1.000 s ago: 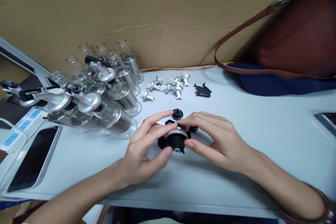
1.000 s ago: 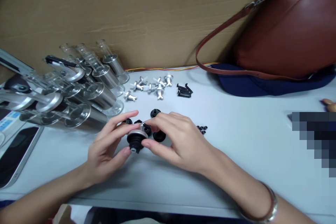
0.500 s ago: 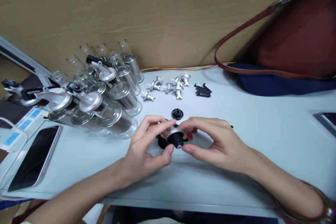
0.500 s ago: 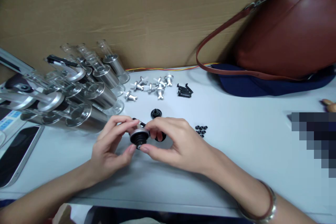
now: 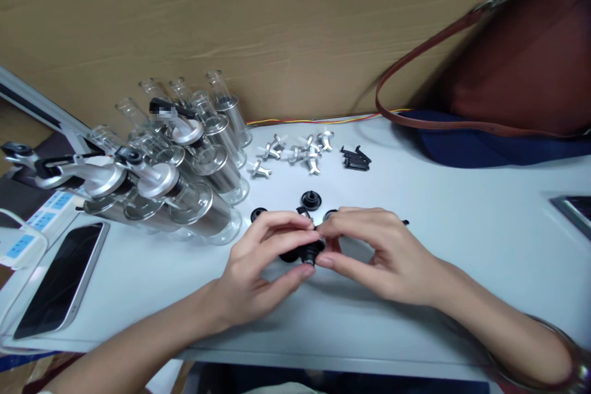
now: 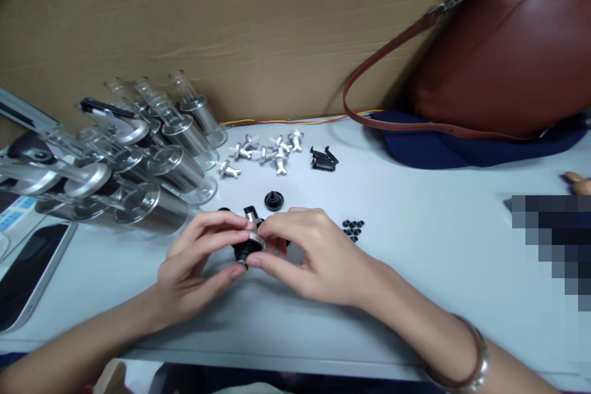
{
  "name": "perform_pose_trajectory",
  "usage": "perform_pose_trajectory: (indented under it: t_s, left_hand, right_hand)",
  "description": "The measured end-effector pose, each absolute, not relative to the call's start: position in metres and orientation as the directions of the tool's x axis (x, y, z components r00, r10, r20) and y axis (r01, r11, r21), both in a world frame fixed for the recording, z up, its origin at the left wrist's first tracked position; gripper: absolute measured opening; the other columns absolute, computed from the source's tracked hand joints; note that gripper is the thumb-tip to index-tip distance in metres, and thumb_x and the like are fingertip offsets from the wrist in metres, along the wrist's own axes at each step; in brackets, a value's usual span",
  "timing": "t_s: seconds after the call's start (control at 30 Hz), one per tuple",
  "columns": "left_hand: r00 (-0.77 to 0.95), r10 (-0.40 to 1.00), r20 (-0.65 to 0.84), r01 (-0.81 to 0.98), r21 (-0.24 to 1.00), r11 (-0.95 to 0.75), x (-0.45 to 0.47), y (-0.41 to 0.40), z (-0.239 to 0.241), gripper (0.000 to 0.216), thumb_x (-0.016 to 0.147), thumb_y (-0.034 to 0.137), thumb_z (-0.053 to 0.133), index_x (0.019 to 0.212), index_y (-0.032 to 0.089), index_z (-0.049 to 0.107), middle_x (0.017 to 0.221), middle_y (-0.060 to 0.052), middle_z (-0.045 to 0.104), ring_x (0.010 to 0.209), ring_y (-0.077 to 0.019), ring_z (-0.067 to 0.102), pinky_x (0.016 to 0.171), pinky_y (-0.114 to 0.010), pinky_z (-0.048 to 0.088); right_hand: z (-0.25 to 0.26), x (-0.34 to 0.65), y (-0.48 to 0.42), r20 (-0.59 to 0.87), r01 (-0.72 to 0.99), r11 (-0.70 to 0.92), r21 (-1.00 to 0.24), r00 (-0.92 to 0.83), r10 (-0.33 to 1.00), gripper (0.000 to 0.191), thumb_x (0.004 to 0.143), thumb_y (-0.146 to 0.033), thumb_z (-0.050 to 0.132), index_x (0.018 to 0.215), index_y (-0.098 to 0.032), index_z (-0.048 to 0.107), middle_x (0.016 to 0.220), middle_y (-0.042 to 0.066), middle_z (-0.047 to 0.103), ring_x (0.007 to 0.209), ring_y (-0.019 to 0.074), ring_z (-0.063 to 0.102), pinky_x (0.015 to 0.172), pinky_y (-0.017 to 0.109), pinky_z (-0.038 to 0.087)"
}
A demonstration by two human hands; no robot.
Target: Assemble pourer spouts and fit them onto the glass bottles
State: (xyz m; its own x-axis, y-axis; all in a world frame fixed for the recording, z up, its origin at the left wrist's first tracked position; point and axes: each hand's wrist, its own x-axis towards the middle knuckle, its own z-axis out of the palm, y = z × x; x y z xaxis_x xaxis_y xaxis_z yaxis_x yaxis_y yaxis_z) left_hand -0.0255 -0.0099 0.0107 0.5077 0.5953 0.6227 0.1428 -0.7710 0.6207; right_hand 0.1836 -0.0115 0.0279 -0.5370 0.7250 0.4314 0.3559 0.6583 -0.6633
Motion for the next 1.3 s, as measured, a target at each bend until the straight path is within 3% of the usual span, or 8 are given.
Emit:
perform_pose_trajectory:
  t_s: [0.2,0.3,0.5,0.73,0.87,1.07,1.2,1.3]
  left_hand:
    - [0.422,0.698,0.578,0.111,0.732,-0.673,-0.0259,-0.011,0.0009,0.045,0.085,0.017,0.068,0.127,0.025,0.055,0.118,-0.008,0.058,0.111,-0.0182,0.059,0.098,-0.033,0.053]
    - [0.374,0.755,0.539,0.106,0.783,-0.612,-0.0261,-0.0094,0.0,0.042,0.086,0.023,0.069,0.126,0.027,0.056,0.116,-0.008,0.057,0.106,-0.0176,0.06,0.09,-0.029,0.056]
    - [0.462,0.75,0.472,0.114,0.808,-0.578,-0.0264,-0.009,0.0043,0.034,0.09,0.023,0.064,0.123,0.026,0.06,0.099,-0.006,0.065,0.087,-0.0144,0.063,0.079,-0.025,0.055]
    - [0.475,0.701,0.532,0.144,0.739,-0.658,-0.0238,-0.0096,0.0084,0.035,0.084,0.015,0.065,0.118,0.02,0.063,0.095,-0.007,0.064,0.083,-0.0146,0.063,0.073,-0.024,0.056]
    - [0.469,0.654,0.594,0.202,0.649,-0.734,-0.0224,-0.011,0.0077,0.036,0.079,0.011,0.063,0.113,0.019,0.063,0.094,-0.006,0.062,0.079,-0.0131,0.062,0.07,-0.022,0.056]
    - [0.486,0.567,0.665,0.187,0.554,-0.811,-0.0219,-0.0153,0.0047,0.037,0.083,0.018,0.058,0.12,0.018,0.058,0.095,-0.006,0.055,0.076,-0.0124,0.059,0.063,-0.021,0.055]
    - [0.468,0.53,0.707,0.201,0.499,-0.843,-0.0213,-0.0097,0.0022,0.045,0.082,0.009,0.055,0.126,0.022,0.058,0.096,-0.004,0.049,0.084,-0.0132,0.057,0.07,-0.024,0.056]
    - [0.467,0.521,0.715,0.227,0.472,-0.852,-0.0226,-0.0065,0.002,0.049,0.085,0.008,0.055,0.13,0.027,0.056,0.094,-0.003,0.047,0.084,-0.0134,0.056,0.071,-0.025,0.056]
  right_hand:
    - [0.0281,0.1834,-0.0118,0.495,0.38,0.665,-0.644,-0.455,0.74,0.014,0.093,-0.018,0.056,0.08,-0.018,0.062,0.064,-0.001,0.066,0.057,0.01,0.061,0.057,0.019,0.047]
    - [0.0281,0.1835,-0.0124,0.518,0.375,0.658,-0.653,-0.412,0.749,0.01,0.09,-0.016,0.056,0.083,-0.019,0.061,0.068,0.0,0.068,0.058,0.0101,0.062,0.057,0.019,0.048]
    - [0.0269,0.1852,-0.0097,0.463,0.319,0.642,-0.697,-0.483,0.743,0.011,0.087,-0.015,0.055,0.078,-0.018,0.061,0.063,-0.002,0.065,0.055,0.0087,0.06,0.057,0.018,0.048]
    - [0.0264,0.1848,-0.0078,0.461,0.333,0.672,-0.662,-0.526,0.714,0.012,0.086,-0.02,0.057,0.075,-0.016,0.061,0.06,-0.001,0.062,0.054,0.0084,0.057,0.055,0.018,0.045]
    - [0.0215,0.1821,-0.0098,0.555,0.362,0.76,-0.541,-0.525,0.645,0.01,0.085,-0.021,0.057,0.077,-0.017,0.058,0.057,-0.002,0.059,0.051,0.0092,0.055,0.053,0.02,0.044]
    - [0.0186,0.1812,-0.0164,0.664,0.395,0.852,-0.342,-0.54,0.517,0.009,0.09,-0.025,0.056,0.084,-0.021,0.051,0.055,-0.003,0.058,0.043,0.0109,0.048,0.045,0.026,0.038]
    - [0.0214,0.1819,-0.0156,0.646,0.471,0.832,-0.293,-0.545,0.535,0.006,0.089,-0.022,0.058,0.094,-0.019,0.055,0.07,0.003,0.07,0.055,0.0155,0.063,0.051,0.028,0.047]
    - [0.0243,0.1805,-0.015,0.672,0.48,0.807,-0.343,-0.475,0.568,0.015,0.089,-0.024,0.061,0.103,-0.019,0.057,0.083,0.006,0.075,0.067,0.0173,0.071,0.06,0.027,0.055]
